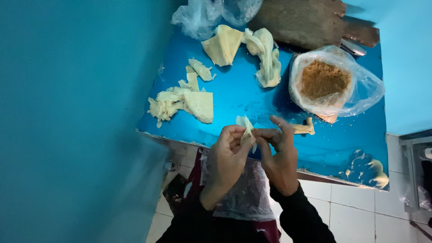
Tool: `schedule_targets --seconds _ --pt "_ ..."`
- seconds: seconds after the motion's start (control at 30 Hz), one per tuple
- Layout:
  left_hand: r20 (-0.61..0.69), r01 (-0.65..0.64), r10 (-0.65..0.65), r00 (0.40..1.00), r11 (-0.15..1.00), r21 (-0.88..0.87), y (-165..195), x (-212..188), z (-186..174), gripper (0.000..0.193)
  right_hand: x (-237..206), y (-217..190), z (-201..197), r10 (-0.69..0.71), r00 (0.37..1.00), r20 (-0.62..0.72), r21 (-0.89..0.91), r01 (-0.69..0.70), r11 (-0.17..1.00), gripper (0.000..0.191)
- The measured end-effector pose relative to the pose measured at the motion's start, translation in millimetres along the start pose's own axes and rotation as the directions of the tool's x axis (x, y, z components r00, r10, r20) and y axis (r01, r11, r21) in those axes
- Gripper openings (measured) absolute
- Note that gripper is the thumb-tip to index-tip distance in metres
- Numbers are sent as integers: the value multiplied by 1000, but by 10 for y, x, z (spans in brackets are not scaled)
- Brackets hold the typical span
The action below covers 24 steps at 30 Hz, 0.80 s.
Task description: The person folds triangular pastry wrappers over a brown filling and rolls them into cylinders by hand, collecting the finished rolls. They take new wrappers from a stack, place filling from a plastic-lined bowl, and set completed rolls aside on the blue metal table.
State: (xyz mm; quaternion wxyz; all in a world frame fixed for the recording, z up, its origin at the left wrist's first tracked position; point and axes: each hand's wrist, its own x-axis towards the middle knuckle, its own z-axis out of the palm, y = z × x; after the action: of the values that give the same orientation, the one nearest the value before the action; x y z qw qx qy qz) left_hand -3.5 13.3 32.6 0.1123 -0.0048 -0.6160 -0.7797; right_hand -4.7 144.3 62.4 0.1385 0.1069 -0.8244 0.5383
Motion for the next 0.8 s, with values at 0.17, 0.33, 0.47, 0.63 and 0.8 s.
schedule_targets --seconds 0.17,0.33,0.47,0.63,0.8 --pt "-37 6 -6 999 1000 -3 -83 -25 12 21 20 97 -47 162 987 -22 361 -143 921 57" --pt "9 -115 114 993 991 75 -168 -43 22 31 34 167 -22 208 975 78 405 -222 887 60" --pt "-52 -95 109 993 972 213 -195 -19 -38 25 106 153 -81 473 870 137 576 -458 677 58" --pt "-217 -93 107 970 993 73 -174 343 -426 25 181 -48 -607 445 892 84 667 -382 640 44" --pt "-106 -271 410 906 753 600 -150 732 -787 17 274 -159 -692 -58 987 -149 134 78 988 46"
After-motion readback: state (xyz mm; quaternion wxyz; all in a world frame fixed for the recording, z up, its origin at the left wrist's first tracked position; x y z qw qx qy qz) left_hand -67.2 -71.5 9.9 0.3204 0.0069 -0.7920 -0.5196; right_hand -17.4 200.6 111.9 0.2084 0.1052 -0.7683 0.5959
